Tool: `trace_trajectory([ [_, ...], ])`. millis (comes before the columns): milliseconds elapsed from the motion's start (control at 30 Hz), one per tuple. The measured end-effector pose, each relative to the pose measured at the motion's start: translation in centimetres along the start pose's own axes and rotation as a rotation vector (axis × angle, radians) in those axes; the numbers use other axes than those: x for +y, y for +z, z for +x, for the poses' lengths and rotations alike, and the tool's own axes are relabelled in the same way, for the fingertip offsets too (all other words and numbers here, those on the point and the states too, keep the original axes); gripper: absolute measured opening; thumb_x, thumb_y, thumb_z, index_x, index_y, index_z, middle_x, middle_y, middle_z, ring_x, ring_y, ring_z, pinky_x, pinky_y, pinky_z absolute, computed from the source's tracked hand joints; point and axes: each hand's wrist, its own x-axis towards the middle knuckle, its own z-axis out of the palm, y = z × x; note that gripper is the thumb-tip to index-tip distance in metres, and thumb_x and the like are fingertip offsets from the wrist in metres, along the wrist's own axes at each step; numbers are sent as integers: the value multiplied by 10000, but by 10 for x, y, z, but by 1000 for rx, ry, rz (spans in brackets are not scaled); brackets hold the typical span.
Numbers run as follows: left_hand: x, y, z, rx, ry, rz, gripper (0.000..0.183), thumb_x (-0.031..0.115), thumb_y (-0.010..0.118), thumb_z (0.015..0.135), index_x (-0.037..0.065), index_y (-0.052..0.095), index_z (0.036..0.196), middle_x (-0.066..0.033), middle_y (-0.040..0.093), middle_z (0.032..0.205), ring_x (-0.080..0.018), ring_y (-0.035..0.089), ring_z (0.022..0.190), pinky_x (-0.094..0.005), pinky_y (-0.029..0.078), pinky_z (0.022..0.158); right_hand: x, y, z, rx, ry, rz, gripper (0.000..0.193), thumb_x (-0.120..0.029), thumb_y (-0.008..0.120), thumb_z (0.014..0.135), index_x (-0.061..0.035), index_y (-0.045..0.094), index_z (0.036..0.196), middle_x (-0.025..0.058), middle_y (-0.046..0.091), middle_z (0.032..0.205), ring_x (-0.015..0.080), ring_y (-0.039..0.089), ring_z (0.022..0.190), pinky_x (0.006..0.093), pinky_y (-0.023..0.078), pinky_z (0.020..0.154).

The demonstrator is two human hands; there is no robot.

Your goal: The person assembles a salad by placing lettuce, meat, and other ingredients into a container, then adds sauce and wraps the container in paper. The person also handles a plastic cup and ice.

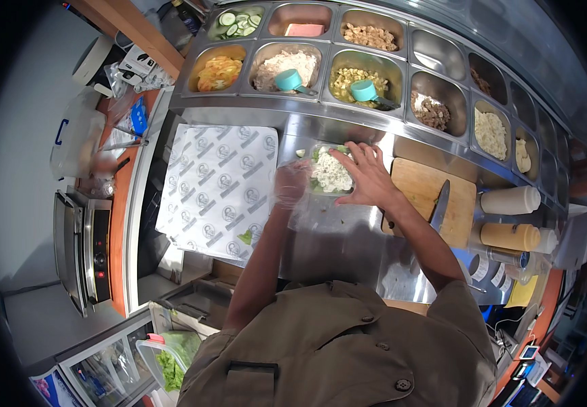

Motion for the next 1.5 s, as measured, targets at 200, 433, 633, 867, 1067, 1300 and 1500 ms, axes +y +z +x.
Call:
trace_trajectory([
  [200, 17, 16, 6, 147, 99, 281, 224, 199, 655, 927, -8, 708, 996, -141, 698, 793, -249, 665, 711, -409, 500, 669, 2, 2, 3, 0, -1, -13, 1178, -556, 908, 524, -222, 392, 1529, 182, 413, 1435, 416, 391, 1301, 554, 261, 1118],
  [433, 37, 39, 28, 159, 361, 312, 208, 210, 507, 1020, 33, 616, 1003, -225, 650, 905, -450, 623, 883, -517, 487, 767, 3, -4, 4, -40, -9, -20, 1144, -563, 879, 557, -208, 390, 1529, 179, 416, 1426, 408, 404, 1282, 530, 282, 1092],
  [633, 26, 37, 29, 81, 363, 412, 210, 218, 470, 1040, 43, 587, 1046, -226, 592, 961, -452, 593, 929, -527, 471, 786, 2, -6, 6, -121, 26, -52, 1155, -587, 853, 581, -209, 361, 1556, 194, 425, 1418, 404, 410, 1275, 513, 298, 1073],
  [867, 29, 42, 30, 33, 284, 537, 106, 114, 529, 944, 46, 580, 1008, -222, 594, 977, -409, 614, 951, -519, 494, 804, 0, -3, 10, -70, -41, -57, 1213, -597, 868, 564, -186, 336, 1573, 209, 400, 1467, 406, 408, 1312, 548, 294, 1108],
  [1067, 50, 17, 3, 672, 235, -14, 83, 100, 580, 923, 43, 574, 983, -128, 562, 874, -302, 576, 814, -435, 480, 757, -55, -6, 18, 79, -253, 287, 1263, -389, 962, 528, -47, 305, 1551, 235, 440, 1467, 385, 450, 1301, 519, 342, 1094],
  [1300, 31, -98, -105, 388, -85, -571, 173, 162, 625, 937, 27, 616, 1045, -69, 638, 944, -159, 602, 893, -307, 497, 799, -180, 51, 88, -175, -121, 947, 227, -48, 754, 867, 23, 672, 1066, 33, 648, 768, 85, 551, 653, 248, 467, 624],
  [1500, 72, -221, -237, 523, 214, -72, 316, 153, 635, 976, -48, 674, 1216, -237, 572, 1414, -331, 658, 1165, -419, 494, 1011, -282, 89, 227, -462, -27, 1156, 82, -38, 644, 949, -19, 645, 869, -3, 626, 727, 24, 442, 542, 206, 320, 489],
])
